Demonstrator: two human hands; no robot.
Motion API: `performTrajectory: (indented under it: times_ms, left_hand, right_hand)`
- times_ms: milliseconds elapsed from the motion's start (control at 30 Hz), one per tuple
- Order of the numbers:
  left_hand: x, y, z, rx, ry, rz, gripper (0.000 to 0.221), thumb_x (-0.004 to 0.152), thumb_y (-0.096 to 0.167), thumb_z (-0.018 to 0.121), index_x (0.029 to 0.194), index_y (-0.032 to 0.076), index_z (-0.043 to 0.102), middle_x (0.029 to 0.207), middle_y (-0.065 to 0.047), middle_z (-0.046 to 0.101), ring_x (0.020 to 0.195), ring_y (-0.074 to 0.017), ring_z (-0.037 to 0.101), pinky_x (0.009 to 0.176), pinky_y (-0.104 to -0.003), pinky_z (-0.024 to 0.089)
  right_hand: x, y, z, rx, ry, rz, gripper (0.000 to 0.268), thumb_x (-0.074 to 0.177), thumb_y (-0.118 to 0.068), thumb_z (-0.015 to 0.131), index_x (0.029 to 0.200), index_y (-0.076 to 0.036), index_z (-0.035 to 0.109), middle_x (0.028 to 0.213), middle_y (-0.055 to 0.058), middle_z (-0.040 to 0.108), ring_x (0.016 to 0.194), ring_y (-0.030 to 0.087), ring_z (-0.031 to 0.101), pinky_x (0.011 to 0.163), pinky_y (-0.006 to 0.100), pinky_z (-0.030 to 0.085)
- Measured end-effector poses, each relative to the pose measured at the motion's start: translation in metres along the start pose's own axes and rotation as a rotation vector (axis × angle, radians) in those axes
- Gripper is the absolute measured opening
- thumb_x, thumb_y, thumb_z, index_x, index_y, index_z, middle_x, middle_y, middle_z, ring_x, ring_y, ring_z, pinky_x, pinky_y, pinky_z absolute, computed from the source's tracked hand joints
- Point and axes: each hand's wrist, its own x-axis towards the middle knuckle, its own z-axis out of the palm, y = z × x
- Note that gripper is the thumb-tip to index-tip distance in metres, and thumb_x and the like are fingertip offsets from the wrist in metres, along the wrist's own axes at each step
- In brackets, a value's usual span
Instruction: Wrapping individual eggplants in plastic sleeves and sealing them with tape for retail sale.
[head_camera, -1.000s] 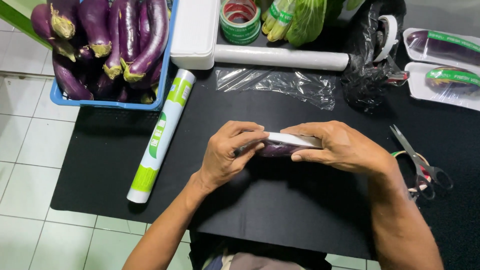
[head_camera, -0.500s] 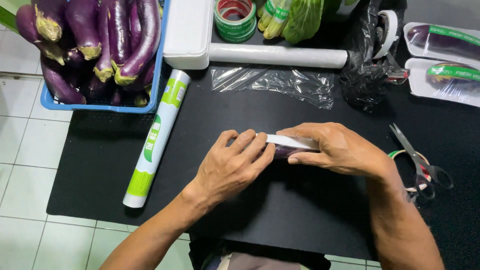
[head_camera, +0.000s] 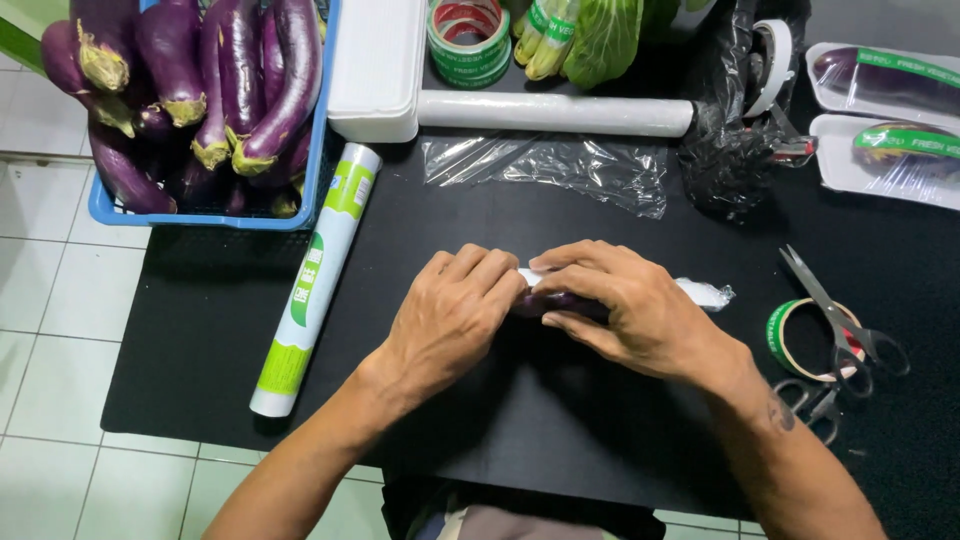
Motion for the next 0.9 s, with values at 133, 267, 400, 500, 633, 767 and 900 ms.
performTrajectory:
  times_ms: [133,267,400,500,633,767,900]
  left_hand:
    - [-0.008,0.004,0.007,0.029,0.107,-0.048,0.021,0.102,0.009,0.057,0.082,0.011,0.062,0.084,-0.002,0.055,0.084,-0.0211,0.061,0.065,-0.031,0.048]
    - [-0.012,0.01,0.013,0.032,0.286,-0.048,0.017,0.102,0.009,0.061,0.085,0.009,0.065,0.085,-0.004,0.059,0.082,-0.0218,0.062,0.07,-0.032,0.052]
    - [-0.021,0.011,0.027,0.006,0.35,-0.049,0.015,0.102,0.01,0.063,0.087,0.01,0.066,0.086,-0.004,0.06,0.08,-0.0213,0.062,0.07,-0.032,0.053]
    - [-0.022,0.014,0.029,-0.013,0.372,-0.061,0.014,0.101,0.011,0.064,0.087,0.01,0.066,0.086,-0.004,0.061,0.08,-0.0215,0.062,0.071,-0.032,0.053]
    - [-0.022,0.018,0.027,-0.258,0.362,-0.168,0.008,0.098,0.013,0.069,0.095,0.007,0.069,0.089,-0.006,0.06,0.084,-0.0254,0.062,0.074,-0.035,0.056]
    - [-0.023,0.017,0.021,-0.432,0.355,-0.225,0.01,0.096,0.017,0.072,0.094,0.007,0.073,0.089,-0.005,0.061,0.086,-0.0256,0.062,0.079,-0.035,0.057]
    - [-0.027,0.017,0.028,-0.395,0.378,-0.217,0.01,0.096,0.017,0.072,0.089,0.01,0.073,0.086,-0.003,0.061,0.082,-0.0236,0.061,0.077,-0.033,0.057]
  right_hand:
    - [0.0,0.005,0.015,-0.05,0.119,-0.046,0.026,0.085,-0.022,0.082,0.111,-0.021,0.078,0.118,0.002,0.071,0.101,0.025,0.071,0.083,0.037,0.059]
    - [0.004,-0.005,0.015,-0.027,0.137,-0.058,0.016,0.088,-0.018,0.078,0.104,-0.018,0.078,0.111,0.005,0.071,0.096,0.028,0.072,0.078,0.038,0.061]
    - [0.006,-0.002,0.015,-0.033,0.118,-0.08,0.006,0.088,-0.016,0.076,0.093,-0.015,0.074,0.108,0.005,0.07,0.093,0.026,0.072,0.074,0.037,0.061]
    - [0.007,-0.003,0.016,-0.029,0.12,-0.093,0.006,0.093,-0.017,0.072,0.09,-0.013,0.069,0.103,0.006,0.069,0.086,0.027,0.07,0.069,0.037,0.06]
    - [0.006,-0.004,0.02,-0.038,0.137,-0.101,0.007,0.095,-0.014,0.069,0.089,-0.012,0.065,0.098,0.006,0.066,0.084,0.027,0.068,0.067,0.036,0.059]
    - [0.001,0.003,0.027,0.008,0.185,-0.085,0.007,0.096,-0.015,0.068,0.091,-0.013,0.064,0.091,0.004,0.06,0.078,0.025,0.064,0.064,0.035,0.056]
    - [0.002,-0.004,0.026,0.039,0.186,-0.108,0.01,0.097,-0.015,0.067,0.088,-0.013,0.063,0.085,0.003,0.057,0.082,0.024,0.064,0.068,0.033,0.056]
